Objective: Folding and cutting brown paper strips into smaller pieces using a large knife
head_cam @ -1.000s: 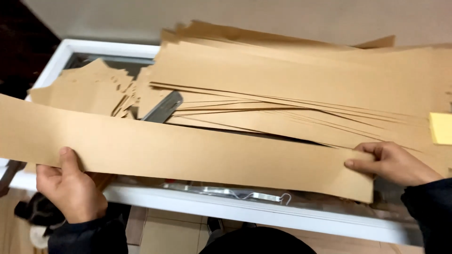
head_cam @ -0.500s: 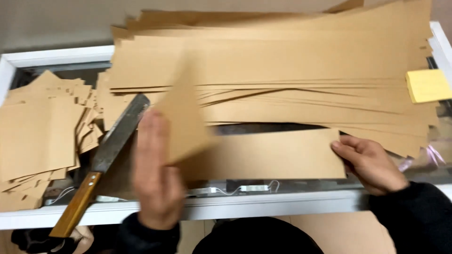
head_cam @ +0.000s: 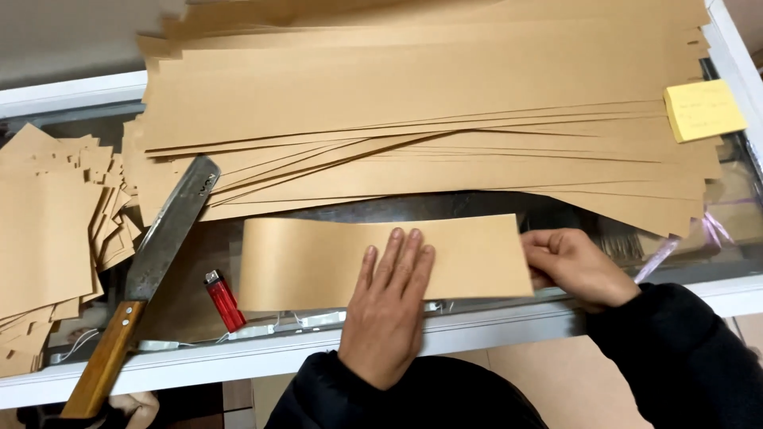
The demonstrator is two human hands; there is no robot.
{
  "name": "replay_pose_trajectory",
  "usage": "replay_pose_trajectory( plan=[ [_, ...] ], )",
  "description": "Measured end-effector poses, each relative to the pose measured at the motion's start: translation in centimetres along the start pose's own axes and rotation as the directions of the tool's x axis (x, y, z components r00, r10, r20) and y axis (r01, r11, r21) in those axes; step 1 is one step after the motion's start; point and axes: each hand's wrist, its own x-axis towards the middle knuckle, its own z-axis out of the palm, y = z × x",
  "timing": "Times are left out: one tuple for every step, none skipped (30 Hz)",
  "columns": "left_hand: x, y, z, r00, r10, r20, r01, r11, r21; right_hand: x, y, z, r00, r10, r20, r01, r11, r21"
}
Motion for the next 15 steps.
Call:
replay_pose_trajectory(
  plan=[
    [-0.1, -0.1, 0.3, 1.000, 0.003, 0.003, -0.003, 1.000, -0.001, -0.2, -0.2, 0.1, 1.000, 0.002, -0.002, -0.002, 1.000, 0.004],
    [-0.2, -0.3, 0.7, 1.000, -0.004, 0.007, 0.003, 1.000, 0.016, -0.3, -0.5, 0.3, 1.000, 0.006, 0.017, -0.008, 0.998, 0.064],
    [-0.3, -0.4, 1.0, 1.000, -0.010, 0.011, 0.010, 0.999, 0.033, -0.5, -0.8, 0.5, 0.999, 0.010, 0.037, -0.015, 0.992, 0.124],
    [-0.2, -0.3, 0.9, 1.000, -0.012, 0.013, 0.012, 0.999, 0.034, -0.4, -0.7, 0.4, 0.999, 0.012, 0.040, -0.016, 0.992, 0.124],
    [-0.1, -0.2, 0.9, 1.000, -0.026, 0.013, 0.025, 1.000, 0.007, -0.2, -0.6, 0.2, 0.999, 0.034, 0.042, -0.038, 0.992, 0.121],
    [0.1, -0.1, 0.8, 0.999, -0.038, 0.014, 0.039, 0.999, -0.019, 0.0, -0.6, 0.1, 0.998, 0.055, 0.044, -0.060, 0.991, 0.117],
    [0.2, -0.2, 0.8, 0.999, -0.040, 0.016, 0.040, 0.999, -0.017, -0.3, -1.2, 0.4, 0.997, 0.056, 0.047, -0.061, 0.991, 0.118],
    [0.3, -0.1, 0.8, 0.999, -0.038, 0.011, 0.038, 0.999, -0.016, -0.6, -1.7, 0.6, 0.996, 0.082, 0.042, -0.086, 0.990, 0.110],
    [0.4, -0.1, 0.9, 0.999, -0.037, 0.006, 0.037, 0.999, -0.015, -0.9, -2.2, 0.8, 0.994, 0.108, 0.036, -0.111, 0.989, 0.102],
    [0.6, -0.1, 1.0, 0.999, -0.038, 0.008, 0.038, 0.999, -0.018, -0.9, -2.2, 0.8, 0.993, 0.111, 0.035, -0.114, 0.988, 0.101],
    [0.7, -0.1, 1.1, 0.999, -0.037, -0.018, 0.037, 0.999, -0.014, -0.8, -2.2, 0.8, 0.992, 0.125, 0.027, -0.127, 0.987, 0.098],
    [0.9, -0.1, 1.1, 0.998, -0.036, -0.044, 0.036, 0.999, -0.008, -0.7, -2.2, 0.8, 0.990, 0.137, 0.019, -0.138, 0.986, 0.096],
    [1.0, -0.1, 1.2, 0.998, -0.037, -0.043, 0.036, 0.999, -0.010, -1.0, -2.6, 1.1, 0.990, 0.140, 0.018, -0.141, 0.985, 0.096],
    [1.0, -0.1, 1.2, 0.998, -0.037, -0.051, 0.036, 0.999, -0.028, -1.3, -3.0, 1.4, 0.990, 0.139, -0.002, -0.138, 0.983, 0.123],
    [1.1, -0.2, 1.2, 0.998, -0.038, -0.059, 0.035, 0.998, -0.047, -1.6, -3.4, 1.7, 0.990, 0.138, -0.022, -0.134, 0.980, 0.149]
  ],
)
